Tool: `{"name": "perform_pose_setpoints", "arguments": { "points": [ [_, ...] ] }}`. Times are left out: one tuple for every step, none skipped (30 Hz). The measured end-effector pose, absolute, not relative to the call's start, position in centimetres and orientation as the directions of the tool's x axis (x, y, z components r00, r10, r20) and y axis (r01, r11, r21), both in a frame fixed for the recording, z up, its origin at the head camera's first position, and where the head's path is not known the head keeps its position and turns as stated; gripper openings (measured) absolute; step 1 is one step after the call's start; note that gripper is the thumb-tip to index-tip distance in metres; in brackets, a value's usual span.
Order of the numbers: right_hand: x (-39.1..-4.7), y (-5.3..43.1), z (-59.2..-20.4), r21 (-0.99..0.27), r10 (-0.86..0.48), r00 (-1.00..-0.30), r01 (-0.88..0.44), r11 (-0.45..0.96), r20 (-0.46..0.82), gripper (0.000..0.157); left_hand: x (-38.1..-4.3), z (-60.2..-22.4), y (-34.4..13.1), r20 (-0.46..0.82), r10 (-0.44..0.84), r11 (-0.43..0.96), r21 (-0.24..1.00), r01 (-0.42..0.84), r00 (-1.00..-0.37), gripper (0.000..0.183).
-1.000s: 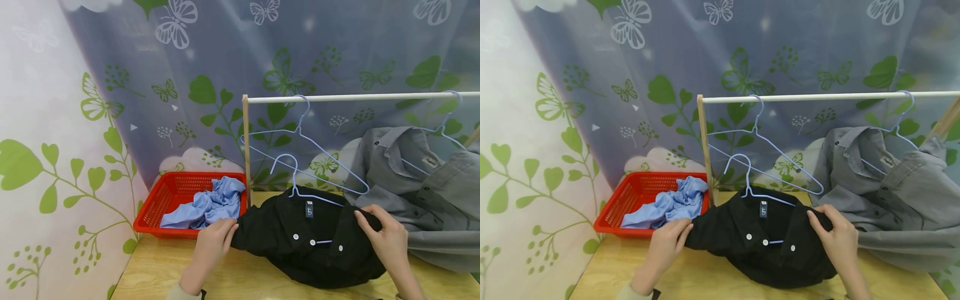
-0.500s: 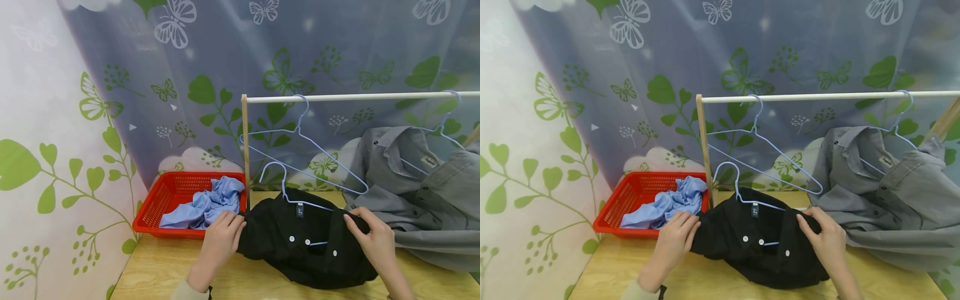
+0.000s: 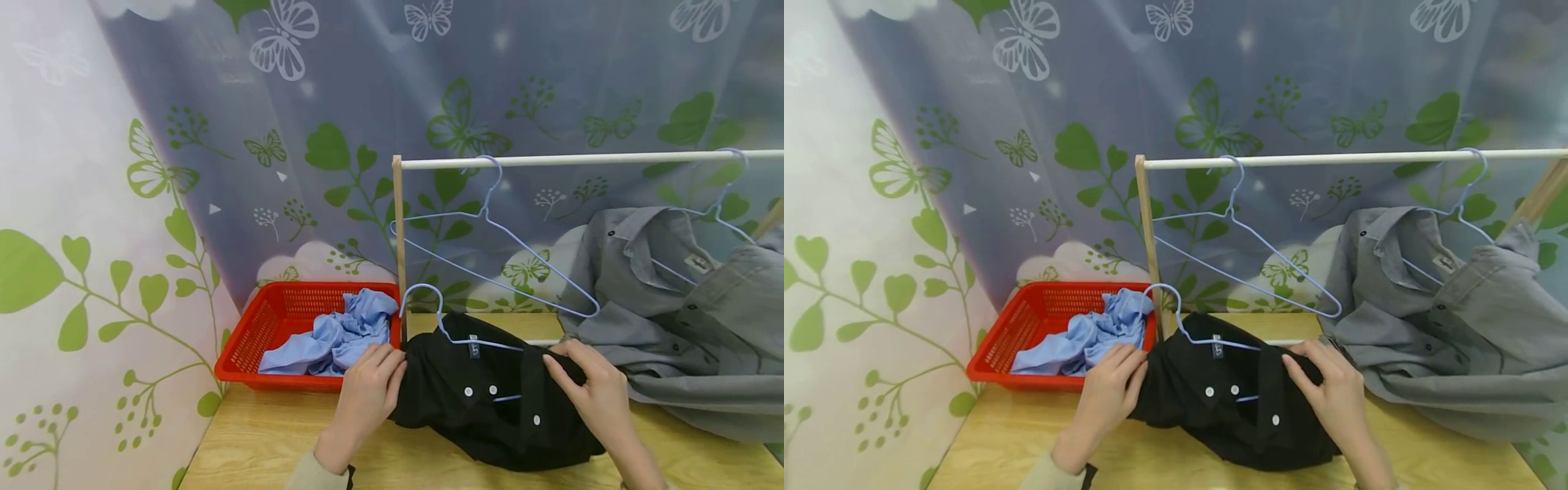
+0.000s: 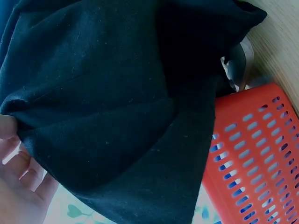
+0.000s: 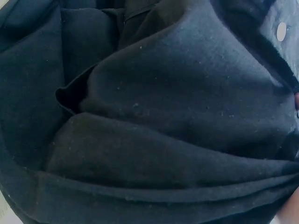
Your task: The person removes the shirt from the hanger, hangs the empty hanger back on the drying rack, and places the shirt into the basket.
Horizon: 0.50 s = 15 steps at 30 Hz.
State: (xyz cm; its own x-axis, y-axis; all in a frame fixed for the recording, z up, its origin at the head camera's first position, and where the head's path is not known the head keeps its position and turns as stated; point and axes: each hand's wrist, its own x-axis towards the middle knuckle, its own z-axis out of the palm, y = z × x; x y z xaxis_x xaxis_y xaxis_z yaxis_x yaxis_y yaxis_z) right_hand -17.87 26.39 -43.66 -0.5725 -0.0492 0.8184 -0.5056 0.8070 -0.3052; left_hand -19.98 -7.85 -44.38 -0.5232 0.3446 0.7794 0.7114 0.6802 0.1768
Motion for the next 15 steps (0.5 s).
{"name": "perform_pose_setpoints", "arguments": {
  "points": [
    [-17.83, 26.33, -43.66, -0.304, -0.054, -0.576, -0.507, 0.807, 0.816, 0.015, -19.95, -44.36, -7.84, 0.777, 0.345, 0.678, 0.181, 0.712, -0.526, 0.005],
    [-17.80, 26.27, -43.66, -0.304, -0.059, -0.581, -0.507, 0.807, 0.812, 0.016, -19.92, -44.32, -7.82, 0.775, 0.346, 0.677, 0.183, 0.713, -0.528, 0.005],
    [-17.77, 26.21, -43.67, -0.302, -0.067, -0.585, -0.510, 0.806, 0.808, 0.016, -19.90, -44.28, -7.81, 0.774, 0.347, 0.675, 0.185, 0.714, -0.529, 0.006],
    [-17.75, 26.16, -43.66, -0.299, -0.075, -0.587, -0.513, 0.805, 0.806, 0.016, -19.89, -44.24, -7.79, 0.776, 0.348, 0.674, 0.184, 0.716, -0.527, 0.006],
    [-17.75, 26.15, -43.65, -0.297, -0.083, -0.590, -0.517, 0.803, 0.803, 0.015, -19.89, -44.20, -7.78, 0.779, 0.347, 0.672, 0.181, 0.718, -0.522, 0.006],
    [-17.73, 26.14, -43.63, -0.300, -0.087, -0.593, -0.522, 0.799, 0.800, 0.016, -19.87, -44.17, -7.77, 0.781, 0.347, 0.672, 0.179, 0.718, -0.519, 0.006],
    [-17.74, 26.16, -43.62, -0.301, -0.092, -0.590, -0.533, 0.791, 0.802, 0.015, -19.85, -44.12, -7.77, 0.783, 0.348, 0.672, 0.176, 0.719, -0.516, 0.007],
    [-17.74, 26.21, -43.59, -0.311, -0.092, -0.590, -0.544, 0.779, 0.802, 0.015, -19.85, -44.10, -7.77, 0.785, 0.350, 0.673, 0.169, 0.720, -0.511, 0.007],
    [-17.77, 26.26, -43.54, -0.321, -0.092, -0.584, -0.564, 0.761, 0.807, 0.016, -19.83, -44.07, -7.77, 0.787, 0.351, 0.676, 0.162, 0.719, -0.508, 0.008],
    [-17.79, 26.33, -43.46, -0.333, -0.091, -0.577, -0.585, 0.740, 0.812, 0.017, -19.82, -44.02, -7.78, 0.790, 0.351, 0.680, 0.154, 0.717, -0.503, 0.009],
    [-17.82, 26.39, -43.38, -0.347, -0.087, -0.570, -0.607, 0.715, 0.817, 0.020, -19.82, -43.99, -7.80, 0.795, 0.349, 0.685, 0.144, 0.715, -0.496, 0.011],
    [-17.86, 26.45, -43.29, -0.360, -0.084, -0.560, -0.633, 0.686, 0.824, 0.022, -19.83, -43.97, -7.82, 0.800, 0.346, 0.687, 0.139, 0.713, -0.490, 0.013],
    [-17.88, 26.49, -43.20, -0.371, -0.080, -0.549, -0.658, 0.655, 0.832, 0.025, -19.86, -43.95, -7.84, 0.810, 0.342, 0.685, 0.133, 0.716, -0.477, 0.016],
    [-17.89, 26.51, -43.06, -0.386, -0.073, -0.541, -0.681, 0.622, 0.838, 0.027, -19.91, -43.96, -7.88, 0.819, 0.337, 0.677, 0.131, 0.724, -0.464, 0.018],
    [-17.88, 26.49, -42.89, -0.396, -0.064, -0.530, -0.703, 0.591, 0.846, 0.028, -19.95, -43.95, -7.92, 0.828, 0.332, 0.663, 0.136, 0.737, -0.452, 0.019]
  ]
}}
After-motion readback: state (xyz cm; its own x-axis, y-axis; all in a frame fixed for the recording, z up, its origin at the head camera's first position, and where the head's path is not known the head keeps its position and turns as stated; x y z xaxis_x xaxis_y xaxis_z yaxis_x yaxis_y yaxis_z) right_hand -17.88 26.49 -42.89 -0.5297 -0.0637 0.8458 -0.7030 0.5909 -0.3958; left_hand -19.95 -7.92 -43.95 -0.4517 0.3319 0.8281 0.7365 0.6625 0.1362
